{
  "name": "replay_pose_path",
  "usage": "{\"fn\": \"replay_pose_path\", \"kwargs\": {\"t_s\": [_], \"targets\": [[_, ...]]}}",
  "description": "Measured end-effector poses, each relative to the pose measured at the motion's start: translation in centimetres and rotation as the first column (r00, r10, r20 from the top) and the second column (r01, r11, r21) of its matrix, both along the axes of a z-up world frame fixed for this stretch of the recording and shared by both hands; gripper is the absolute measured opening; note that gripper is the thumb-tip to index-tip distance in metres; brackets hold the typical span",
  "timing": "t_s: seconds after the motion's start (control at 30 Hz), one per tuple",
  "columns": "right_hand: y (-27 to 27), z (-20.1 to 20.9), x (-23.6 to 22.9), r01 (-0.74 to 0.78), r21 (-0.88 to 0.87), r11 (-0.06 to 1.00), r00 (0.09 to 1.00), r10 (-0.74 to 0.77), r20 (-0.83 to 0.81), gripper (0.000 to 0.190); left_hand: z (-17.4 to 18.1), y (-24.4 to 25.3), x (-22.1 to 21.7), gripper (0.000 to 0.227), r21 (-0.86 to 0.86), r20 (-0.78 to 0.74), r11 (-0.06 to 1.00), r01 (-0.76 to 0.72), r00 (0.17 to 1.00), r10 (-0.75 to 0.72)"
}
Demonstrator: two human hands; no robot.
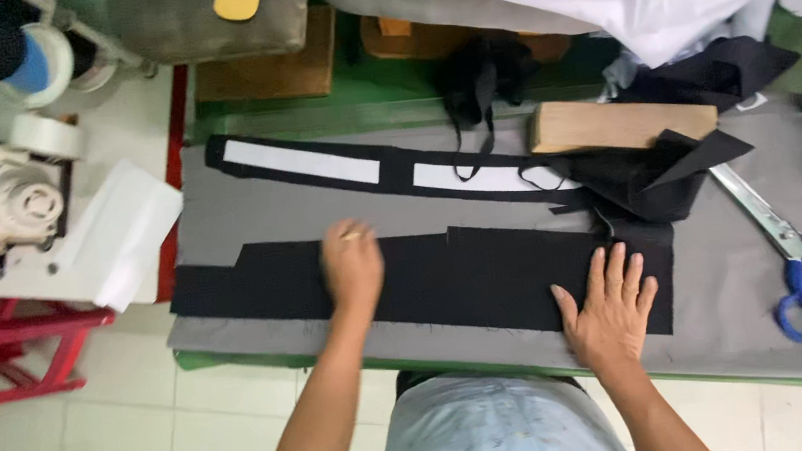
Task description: The person uses shears to cut a black fabric piece with white strips on a gray work surface. They trim the edges, remove excess fabric, and then fold and arrange the cut pieces on the table.
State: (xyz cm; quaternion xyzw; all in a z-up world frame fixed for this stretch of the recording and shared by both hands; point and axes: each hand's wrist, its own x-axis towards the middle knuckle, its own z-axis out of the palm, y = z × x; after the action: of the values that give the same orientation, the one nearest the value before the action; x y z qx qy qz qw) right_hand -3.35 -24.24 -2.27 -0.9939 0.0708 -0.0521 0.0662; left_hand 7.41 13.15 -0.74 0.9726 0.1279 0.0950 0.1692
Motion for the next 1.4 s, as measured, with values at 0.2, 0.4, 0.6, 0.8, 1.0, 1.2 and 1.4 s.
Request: {"fn": "replay_pose_path", "kwargs": {"t_s": [0.2,0.4,0.6,0.8,1.0,1.2,1.4], "targets": [[-0.2,-0.2,-0.6,-0.006,-0.075,0.997,0.979,-0.009,-0.204,0.092,-1.3,-4.9,6.4,0.015,0.019,0.195,0.981,0.191,0.962,-0.191],[0.0,-0.4,-0.5,0.029,0.059,0.998,0.976,-0.016,-0.218,0.092,0.2,-4.0,14.3,0.051,0.002,-0.260,0.919,0.395,0.887,-0.381],[0.0,-0.4,-0.3,0.037,0.000,0.999,0.964,-0.036,-0.262,0.090,2.2,-3.7,16.7,0.040,-0.026,-0.574,0.884,0.466,0.717,-0.395],[0.1,-0.3,-0.1,0.036,-0.027,0.999,0.970,-0.041,-0.240,0.090,11.7,-0.1,17.3,0.027,-0.239,-0.456,0.702,0.671,0.561,-0.691],[0.3,-0.4,-0.2,0.017,-0.004,1.000,0.980,-0.017,-0.198,0.090,21.0,3.4,16.7,0.026,-0.553,-0.163,0.755,0.351,0.844,-0.512],[4.1,6.4,3.6,-0.163,0.296,0.941,0.955,0.075,0.287,0.072,23.2,-3.9,9.2,0.022,-0.996,0.013,-0.091,0.001,0.991,-0.133],[9.1,14.0,9.7,-0.166,0.977,0.134,0.976,0.166,0.143,0.078,16.7,-9.0,3.9,0.026,-0.955,-0.215,-0.199,-0.220,0.976,-0.045]]}}
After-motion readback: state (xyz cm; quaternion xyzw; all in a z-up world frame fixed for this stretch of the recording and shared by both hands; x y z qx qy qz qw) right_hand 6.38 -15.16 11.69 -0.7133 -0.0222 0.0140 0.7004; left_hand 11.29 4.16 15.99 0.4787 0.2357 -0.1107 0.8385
